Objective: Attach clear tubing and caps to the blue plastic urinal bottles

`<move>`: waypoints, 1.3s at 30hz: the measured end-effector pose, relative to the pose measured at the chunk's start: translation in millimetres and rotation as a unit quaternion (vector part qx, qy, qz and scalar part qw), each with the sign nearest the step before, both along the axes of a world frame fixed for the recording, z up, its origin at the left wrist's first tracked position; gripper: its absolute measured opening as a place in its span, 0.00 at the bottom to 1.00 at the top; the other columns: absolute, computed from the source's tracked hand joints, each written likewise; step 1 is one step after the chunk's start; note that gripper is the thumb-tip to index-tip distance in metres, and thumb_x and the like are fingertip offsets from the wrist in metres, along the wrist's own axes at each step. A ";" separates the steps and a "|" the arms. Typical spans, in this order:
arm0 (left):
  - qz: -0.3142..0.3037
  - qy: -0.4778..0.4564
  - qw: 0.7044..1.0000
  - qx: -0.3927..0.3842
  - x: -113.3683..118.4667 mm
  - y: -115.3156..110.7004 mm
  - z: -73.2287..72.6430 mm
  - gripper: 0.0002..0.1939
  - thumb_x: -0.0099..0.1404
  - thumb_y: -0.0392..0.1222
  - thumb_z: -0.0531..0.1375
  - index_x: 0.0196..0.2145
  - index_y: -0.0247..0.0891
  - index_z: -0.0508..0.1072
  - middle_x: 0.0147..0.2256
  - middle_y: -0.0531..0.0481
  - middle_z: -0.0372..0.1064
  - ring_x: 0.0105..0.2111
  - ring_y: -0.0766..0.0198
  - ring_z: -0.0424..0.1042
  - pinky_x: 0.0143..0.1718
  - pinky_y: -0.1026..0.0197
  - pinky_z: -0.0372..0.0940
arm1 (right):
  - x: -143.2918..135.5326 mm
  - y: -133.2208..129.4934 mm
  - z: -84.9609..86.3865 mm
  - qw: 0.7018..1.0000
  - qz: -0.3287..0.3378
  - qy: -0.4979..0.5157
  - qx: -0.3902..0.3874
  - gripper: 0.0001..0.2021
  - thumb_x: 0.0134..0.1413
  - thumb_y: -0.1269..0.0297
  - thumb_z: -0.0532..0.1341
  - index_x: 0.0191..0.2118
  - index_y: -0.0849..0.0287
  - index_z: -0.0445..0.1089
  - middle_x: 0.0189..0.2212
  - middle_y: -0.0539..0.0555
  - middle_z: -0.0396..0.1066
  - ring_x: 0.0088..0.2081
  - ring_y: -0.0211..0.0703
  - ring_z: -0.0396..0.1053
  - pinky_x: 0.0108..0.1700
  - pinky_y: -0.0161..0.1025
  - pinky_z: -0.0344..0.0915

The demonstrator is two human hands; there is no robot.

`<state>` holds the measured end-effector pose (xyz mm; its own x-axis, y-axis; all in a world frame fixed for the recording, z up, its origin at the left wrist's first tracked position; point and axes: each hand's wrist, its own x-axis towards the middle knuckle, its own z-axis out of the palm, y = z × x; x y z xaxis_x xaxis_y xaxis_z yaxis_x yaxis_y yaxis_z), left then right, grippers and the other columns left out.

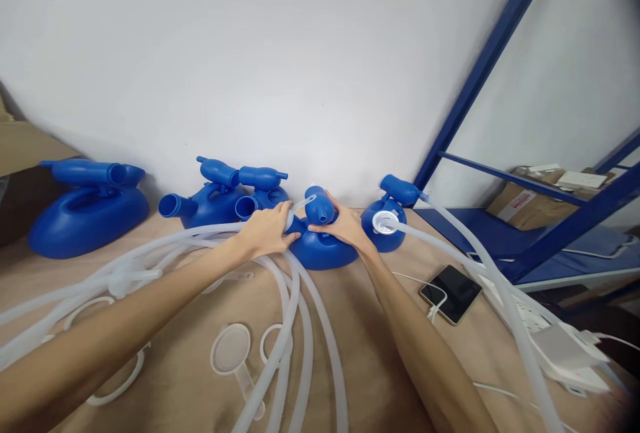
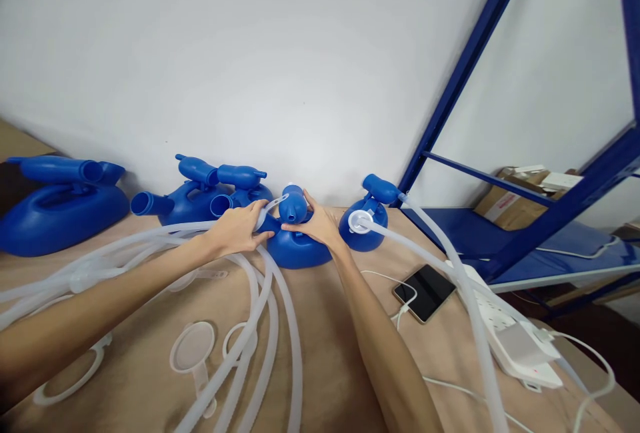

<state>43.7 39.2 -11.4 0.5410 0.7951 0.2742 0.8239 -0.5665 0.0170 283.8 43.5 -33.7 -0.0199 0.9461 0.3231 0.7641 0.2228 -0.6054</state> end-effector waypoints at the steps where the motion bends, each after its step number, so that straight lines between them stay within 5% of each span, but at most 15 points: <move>1: -0.006 -0.003 1.000 0.001 0.5 -0.3 0.4 0.36 0.67 0.56 0.58 0.65 0.30 0.59 0.60 0.30 0.69 0.47 0.38 0.78 0.43 0.47 0.70 | -0.5 -0.7 1.3 1.000 0.003 0.001 -0.002 0.59 0.38 0.46 0.78 0.75 0.49 0.51 0.58 0.60 0.75 0.62 0.64 0.70 0.63 0.58 0.65; 7: -0.074 -0.029 0.997 0.017 -3.9 4.1 -1.4 0.39 0.67 0.54 0.60 0.69 0.36 0.54 0.62 0.35 0.66 0.60 0.45 0.69 0.52 0.51 0.69 | 2.5 -5.1 4.5 0.999 0.015 0.027 -0.012 0.58 0.43 0.47 0.76 0.76 0.48 0.47 0.60 0.60 0.73 0.64 0.65 0.67 0.65 0.62 0.61; 11: -0.151 -0.018 0.988 0.038 -9.5 10.6 -5.1 0.39 0.69 0.52 0.58 0.73 0.47 0.50 0.62 0.40 0.66 0.58 0.47 0.70 0.51 0.52 0.69 | 7.6 -6.7 1.2 0.997 0.058 0.059 0.003 0.53 0.49 0.49 0.74 0.76 0.47 0.47 0.65 0.58 0.68 0.67 0.58 0.65 0.68 0.57 0.60; 14: -0.168 -0.025 0.984 0.047 -11.3 14.5 -10.2 0.38 0.70 0.49 0.59 0.73 0.44 0.52 0.61 0.38 0.65 0.58 0.46 0.69 0.53 0.49 0.68 | 9.0 -6.0 -0.5 0.996 0.061 0.065 0.016 0.52 0.50 0.48 0.73 0.75 0.48 0.48 0.64 0.58 0.69 0.67 0.57 0.65 0.68 0.55 0.60; 21: -0.216 -0.001 0.975 0.059 -8.8 14.7 -3.3 0.21 0.70 0.45 0.59 0.58 0.37 0.70 0.60 0.36 0.67 0.59 0.47 0.67 0.58 0.48 0.65 | -2.4 -1.6 -0.8 0.999 0.013 -0.033 0.028 0.36 0.44 0.40 0.74 0.57 0.53 0.74 0.48 0.61 0.80 0.58 0.67 0.73 0.67 0.66 0.56; 24: -0.207 0.045 0.976 0.050 0.1 12.9 6.8 0.20 0.70 0.46 0.58 0.56 0.34 0.72 0.54 0.36 0.70 0.54 0.47 0.71 0.57 0.48 0.66 | -6.1 -2.3 -3.8 0.999 -0.011 -0.021 0.032 0.32 0.47 0.37 0.71 0.51 0.54 0.76 0.43 0.62 0.81 0.51 0.66 0.77 0.57 0.58 0.69; 27: -0.175 0.023 0.984 0.024 10.0 13.4 11.3 0.22 0.72 0.50 0.55 0.56 0.33 0.73 0.51 0.35 0.70 0.51 0.46 0.72 0.52 0.48 0.69 | -6.2 -3.5 -6.6 0.999 -0.019 -0.012 0.041 0.34 0.49 0.37 0.69 0.57 0.53 0.73 0.46 0.62 0.81 0.52 0.66 0.77 0.54 0.55 0.70; 33: -0.147 -0.026 0.989 -0.017 16.6 19.5 12.0 0.14 0.71 0.45 0.57 0.45 0.36 0.79 0.45 0.40 0.74 0.46 0.51 0.76 0.46 0.53 0.71 | -4.7 -6.0 -7.6 0.999 -0.029 0.011 0.039 0.56 0.49 0.39 0.70 0.76 0.52 0.43 0.58 0.64 0.74 0.58 0.67 0.73 0.57 0.59 0.68; 39: -0.131 -0.074 0.988 -0.038 17.7 23.8 23.3 0.13 0.68 0.42 0.58 0.46 0.37 0.80 0.44 0.44 0.80 0.44 0.54 0.78 0.47 0.56 0.72 | -3.4 -5.8 -9.2 0.998 -0.025 0.002 0.056 0.45 0.50 0.37 0.69 0.69 0.50 0.59 0.53 0.61 0.78 0.56 0.66 0.75 0.56 0.56 0.69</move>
